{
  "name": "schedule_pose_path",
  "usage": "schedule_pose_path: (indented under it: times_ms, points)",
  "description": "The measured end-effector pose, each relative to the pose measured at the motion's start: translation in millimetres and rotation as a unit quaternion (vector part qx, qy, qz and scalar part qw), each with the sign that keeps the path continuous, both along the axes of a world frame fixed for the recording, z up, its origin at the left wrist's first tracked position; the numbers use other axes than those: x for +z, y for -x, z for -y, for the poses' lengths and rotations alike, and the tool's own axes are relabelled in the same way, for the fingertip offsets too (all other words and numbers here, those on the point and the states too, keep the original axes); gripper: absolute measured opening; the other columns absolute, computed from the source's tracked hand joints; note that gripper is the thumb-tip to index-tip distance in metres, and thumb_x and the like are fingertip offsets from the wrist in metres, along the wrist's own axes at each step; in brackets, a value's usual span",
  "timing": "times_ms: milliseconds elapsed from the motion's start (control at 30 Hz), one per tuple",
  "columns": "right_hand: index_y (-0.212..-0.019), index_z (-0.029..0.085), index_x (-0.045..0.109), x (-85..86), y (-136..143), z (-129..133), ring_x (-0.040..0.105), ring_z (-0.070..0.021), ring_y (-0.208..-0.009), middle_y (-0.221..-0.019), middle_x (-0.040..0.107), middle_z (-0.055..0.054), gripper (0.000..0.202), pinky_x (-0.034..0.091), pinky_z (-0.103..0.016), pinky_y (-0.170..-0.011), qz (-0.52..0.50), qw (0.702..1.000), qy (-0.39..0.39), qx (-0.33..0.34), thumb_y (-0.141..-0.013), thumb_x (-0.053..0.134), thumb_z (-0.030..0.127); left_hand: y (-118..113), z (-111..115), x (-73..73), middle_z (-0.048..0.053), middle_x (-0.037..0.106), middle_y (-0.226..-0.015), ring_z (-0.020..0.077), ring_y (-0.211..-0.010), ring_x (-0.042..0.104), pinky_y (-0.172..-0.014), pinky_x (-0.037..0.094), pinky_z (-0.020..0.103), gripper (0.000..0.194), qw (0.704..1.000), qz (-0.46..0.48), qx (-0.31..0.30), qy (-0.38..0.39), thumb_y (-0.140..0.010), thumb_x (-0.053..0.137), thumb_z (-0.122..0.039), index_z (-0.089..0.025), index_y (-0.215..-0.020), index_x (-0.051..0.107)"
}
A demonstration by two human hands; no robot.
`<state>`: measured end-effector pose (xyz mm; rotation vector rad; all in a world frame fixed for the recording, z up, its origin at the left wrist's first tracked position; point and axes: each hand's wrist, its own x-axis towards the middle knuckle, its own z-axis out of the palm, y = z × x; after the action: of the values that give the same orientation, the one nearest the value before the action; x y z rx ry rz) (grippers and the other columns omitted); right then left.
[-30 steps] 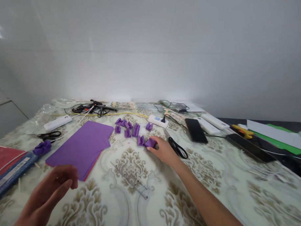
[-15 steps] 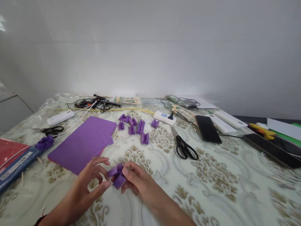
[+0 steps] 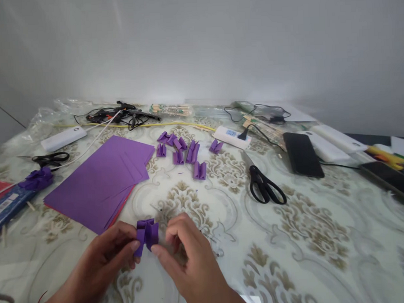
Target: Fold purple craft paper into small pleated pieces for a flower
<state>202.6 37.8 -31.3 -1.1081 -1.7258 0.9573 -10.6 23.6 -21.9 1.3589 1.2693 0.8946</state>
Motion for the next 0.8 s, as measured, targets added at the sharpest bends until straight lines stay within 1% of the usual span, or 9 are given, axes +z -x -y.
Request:
schedule_pose_path:
  times_ms: [67, 133, 167, 200, 267, 367, 467, 633, 800]
  points:
    - [-0.088, 0.025, 0.059, -0.2, 2, 1, 0.060, -0.0167, -0.072, -0.083, 0.062, 0.001, 0.013, 0.049, -0.027, -0.065, 0.029, 0.999, 0.024, 0.034, -0.095, 0.068, 0.020, 0, 0, -4.2, 0.001, 0.071, -0.081, 0.0156, -0.066, 0.070, -0.060, 0.058, 0.024, 0.012, 0.999, 0.043, 0.007, 0.016, -0.098, 0.065, -0.032, -0.021, -0.097, 0.066]
    - [-0.092, 0.024, 0.062, -0.2, 4, 1, 0.063, -0.0177, -0.073, -0.083, 0.065, 0.001, 0.008, 0.051, -0.028, -0.066, 0.053, 0.996, 0.062, 0.046, -0.095, 0.069, 0.020, 0, 1, -9.8, 0.002, 0.070, -0.086, 0.0157, -0.067, 0.069, -0.058, 0.056, 0.024, 0.012, 0.998, 0.056, 0.016, 0.000, -0.098, 0.064, -0.032, -0.022, -0.104, 0.063]
    - [-0.095, 0.024, 0.064, -0.1, 5, 1, 0.064, -0.0185, -0.073, -0.083, 0.067, 0.000, 0.007, 0.052, -0.029, -0.067, 0.062, 0.994, 0.081, 0.047, -0.095, 0.070, 0.020, 1, 1, -12.0, 0.001, 0.070, -0.086, 0.0155, -0.067, 0.068, -0.057, 0.056, 0.023, 0.016, 0.999, 0.041, 0.022, -0.012, -0.098, 0.064, -0.031, -0.023, -0.113, 0.062]
    - [-0.097, 0.023, 0.065, 0.0, 6, 1, 0.065, -0.0192, -0.074, -0.083, 0.069, 0.000, 0.008, 0.053, -0.030, -0.069, 0.071, 0.992, 0.097, 0.048, -0.094, 0.070, 0.019, 2, 1, -13.1, 0.001, 0.070, -0.088, 0.0163, -0.072, 0.069, -0.065, 0.058, 0.026, 0.022, 1.000, 0.011, 0.012, -0.021, -0.098, 0.064, -0.029, -0.024, -0.119, 0.061]
    - [-0.103, 0.023, 0.067, 0.2, 6, 0, 0.067, -0.0205, -0.077, -0.086, 0.072, -0.001, 0.015, 0.054, -0.032, -0.072, 0.086, 0.988, 0.117, 0.050, -0.092, 0.072, 0.015, 4, 0, -12.2, 0.000, 0.068, -0.084, 0.0169, -0.072, 0.068, -0.068, 0.057, 0.027, 0.024, 0.998, -0.046, -0.015, -0.036, -0.097, 0.063, -0.027, -0.024, -0.121, 0.061]
    - [-0.110, 0.022, 0.069, -0.5, 7, -1, 0.069, -0.0217, -0.081, -0.091, 0.074, -0.002, 0.023, 0.056, -0.035, -0.076, 0.097, 0.988, 0.103, 0.057, -0.090, 0.073, 0.010, 7, -3, -5.7, 0.000, 0.064, -0.083, 0.0177, -0.071, 0.063, -0.063, 0.052, 0.027, 0.016, 0.987, -0.136, -0.046, -0.066, -0.096, 0.062, -0.025, -0.023, -0.111, 0.066]
    - [-0.112, 0.022, 0.070, -3.3, 8, 0, 0.069, -0.0222, -0.086, -0.099, 0.073, -0.004, 0.027, 0.058, -0.035, -0.079, 0.085, 0.993, 0.054, 0.060, -0.089, 0.072, 0.008, 7, -6, 0.2, 0.001, 0.062, -0.084, 0.0186, -0.072, 0.061, -0.061, 0.049, 0.027, 0.006, 0.977, -0.180, -0.050, -0.105, -0.095, 0.060, -0.024, -0.022, -0.097, 0.065]
    - [-0.108, 0.021, 0.073, -7.8, 10, -1, 0.072, -0.0230, -0.099, -0.106, 0.074, -0.007, 0.021, 0.058, -0.035, -0.090, 0.041, 0.997, -0.010, 0.071, -0.092, 0.072, 0.007, 7, -6, 6.9, 0.000, 0.061, -0.074, 0.0157, -0.063, 0.057, -0.058, 0.043, 0.026, 0.021, 0.962, -0.232, -0.090, -0.114, -0.099, 0.054, -0.024, -0.021, -0.079, 0.059]
    - [-0.105, 0.020, 0.076, -7.3, 10, -2, 0.073, -0.0233, -0.093, -0.099, 0.079, -0.006, 0.014, 0.058, -0.037, -0.087, 0.034, 0.993, -0.045, 0.103, -0.097, 0.070, 0.011, 9, -4, 9.4, -0.004, 0.057, -0.060, 0.0143, -0.053, 0.054, -0.052, 0.037, 0.025, 0.026, 0.953, -0.273, -0.082, -0.102, -0.098, 0.061, -0.031, -0.022, -0.074, 0.058]
